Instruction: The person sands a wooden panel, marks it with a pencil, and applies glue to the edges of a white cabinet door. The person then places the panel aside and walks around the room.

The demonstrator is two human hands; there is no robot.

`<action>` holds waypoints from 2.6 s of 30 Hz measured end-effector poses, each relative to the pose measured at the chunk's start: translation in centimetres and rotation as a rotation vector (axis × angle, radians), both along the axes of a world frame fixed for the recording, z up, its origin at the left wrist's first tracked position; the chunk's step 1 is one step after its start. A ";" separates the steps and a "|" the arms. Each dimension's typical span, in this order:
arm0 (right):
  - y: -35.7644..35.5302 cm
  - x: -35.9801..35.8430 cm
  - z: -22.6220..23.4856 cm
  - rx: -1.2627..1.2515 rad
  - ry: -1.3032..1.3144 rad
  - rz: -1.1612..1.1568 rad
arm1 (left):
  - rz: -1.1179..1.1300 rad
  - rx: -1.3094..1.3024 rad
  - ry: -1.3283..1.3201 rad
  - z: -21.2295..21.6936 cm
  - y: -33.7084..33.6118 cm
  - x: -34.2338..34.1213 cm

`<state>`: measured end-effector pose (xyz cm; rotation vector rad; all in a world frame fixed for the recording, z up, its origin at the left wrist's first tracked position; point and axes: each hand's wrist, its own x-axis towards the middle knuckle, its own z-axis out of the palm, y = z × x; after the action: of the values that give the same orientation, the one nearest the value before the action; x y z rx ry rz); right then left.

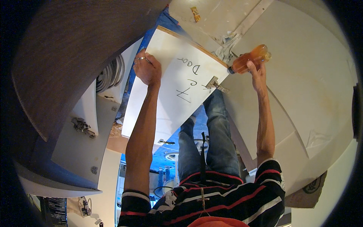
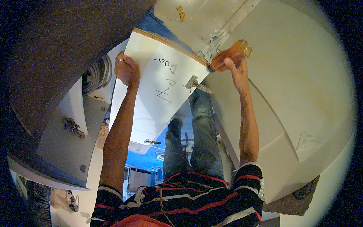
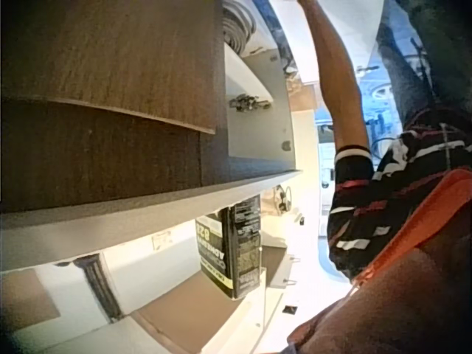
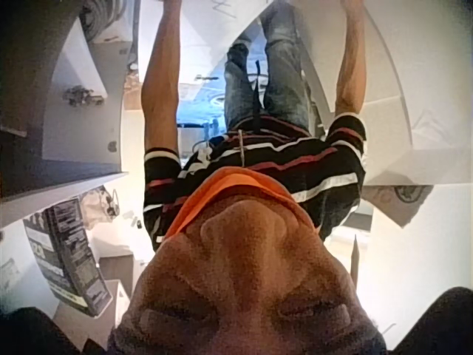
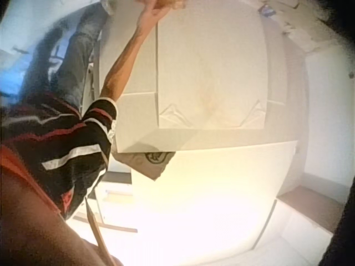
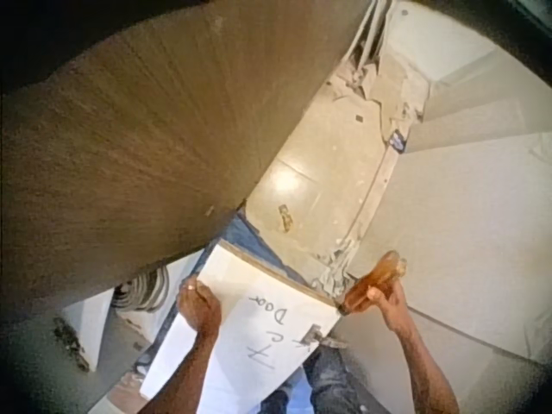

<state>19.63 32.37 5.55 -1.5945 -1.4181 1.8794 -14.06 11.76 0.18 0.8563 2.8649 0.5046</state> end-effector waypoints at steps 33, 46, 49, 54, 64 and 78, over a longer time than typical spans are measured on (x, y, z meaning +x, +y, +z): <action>2.1 -14.8 -3.7 0.130 0.053 0.221 | 0.004 0.019 0.006 -0.2 0.0 0.0; 1.9 -17.2 -4.2 0.106 0.297 0.252 | -0.003 0.056 0.013 0.1 0.1 0.1; 2.0 -14.6 -3.3 -0.006 0.216 0.138 | -0.001 0.038 0.037 0.0 0.1 0.1; 2.0 -14.9 -3.9 0.006 0.240 0.112 | 0.003 0.067 0.033 -0.1 0.2 0.0; 3.1 -17.6 -4.4 0.021 0.260 0.246 | -0.023 0.049 0.062 -0.1 0.2 0.0; 3.3 -16.7 -5.1 -0.350 0.474 -0.088 | -0.022 0.065 0.034 0.0 -0.1 -0.1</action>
<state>2.89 35.64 0.46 -1.1928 -0.8427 2.3412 -14.19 11.69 0.13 0.9145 2.8811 0.5894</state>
